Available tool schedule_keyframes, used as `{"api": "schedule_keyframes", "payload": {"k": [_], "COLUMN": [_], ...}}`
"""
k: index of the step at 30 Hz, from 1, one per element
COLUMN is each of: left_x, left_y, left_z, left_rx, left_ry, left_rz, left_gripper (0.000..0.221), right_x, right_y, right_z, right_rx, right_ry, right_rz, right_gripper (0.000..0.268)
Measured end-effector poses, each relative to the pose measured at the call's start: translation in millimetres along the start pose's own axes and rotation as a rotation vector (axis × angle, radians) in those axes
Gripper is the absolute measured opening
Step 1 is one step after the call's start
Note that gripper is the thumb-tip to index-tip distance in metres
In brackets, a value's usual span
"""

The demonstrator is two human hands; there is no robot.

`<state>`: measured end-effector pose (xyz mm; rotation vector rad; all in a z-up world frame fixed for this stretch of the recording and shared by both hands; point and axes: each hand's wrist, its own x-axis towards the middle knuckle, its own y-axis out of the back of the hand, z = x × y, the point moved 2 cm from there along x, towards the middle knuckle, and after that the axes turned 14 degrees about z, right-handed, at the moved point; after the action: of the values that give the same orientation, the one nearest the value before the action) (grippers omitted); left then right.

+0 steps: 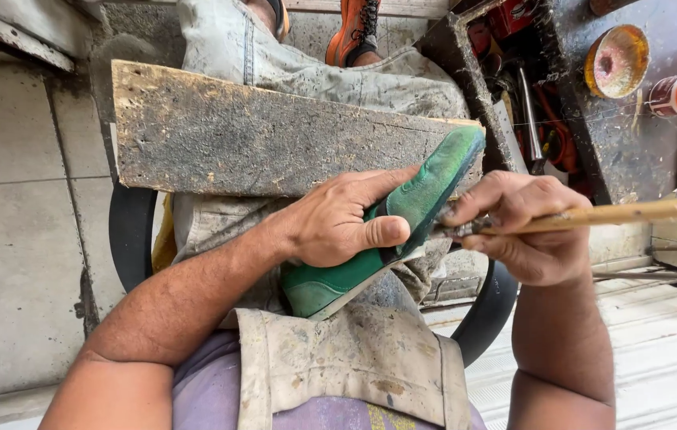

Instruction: Applying a liquid substance to the sole of a shoe using a brush at a repair bench

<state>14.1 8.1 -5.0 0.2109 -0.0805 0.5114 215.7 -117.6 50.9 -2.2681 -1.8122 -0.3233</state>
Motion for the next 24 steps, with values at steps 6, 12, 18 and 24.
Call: {"api": "schedule_keyframes", "payload": {"k": [6,12,18,24], "left_x": [-1.7,1.5,4.0,6.6], "left_y": [-3.9,-1.8,-3.0,-5.2], "left_z": [4.2,3.0,10.8,12.6], "left_rx": [0.003,0.052,0.118,0.223], "left_ry": [-0.041,-0.026,0.063,0.177], "left_rz": [-0.024,-0.022,-0.027,-0.022], "left_gripper": [0.09,0.089,0.089,0.092], "right_x": [10.3,17.3,4.3,6.7], "right_y": [-7.0,-9.2,2.2,11.3], "right_z": [-14.7,-23.0,-1.7,-6.9], "right_rx": [0.05,-0.102,0.198,0.181], "right_ry": [-0.014,0.076,-0.076,-0.032], "right_rz": [-0.112,-0.138,-0.058,-0.051], "right_gripper": [0.024,0.023,0.026,0.03]}}
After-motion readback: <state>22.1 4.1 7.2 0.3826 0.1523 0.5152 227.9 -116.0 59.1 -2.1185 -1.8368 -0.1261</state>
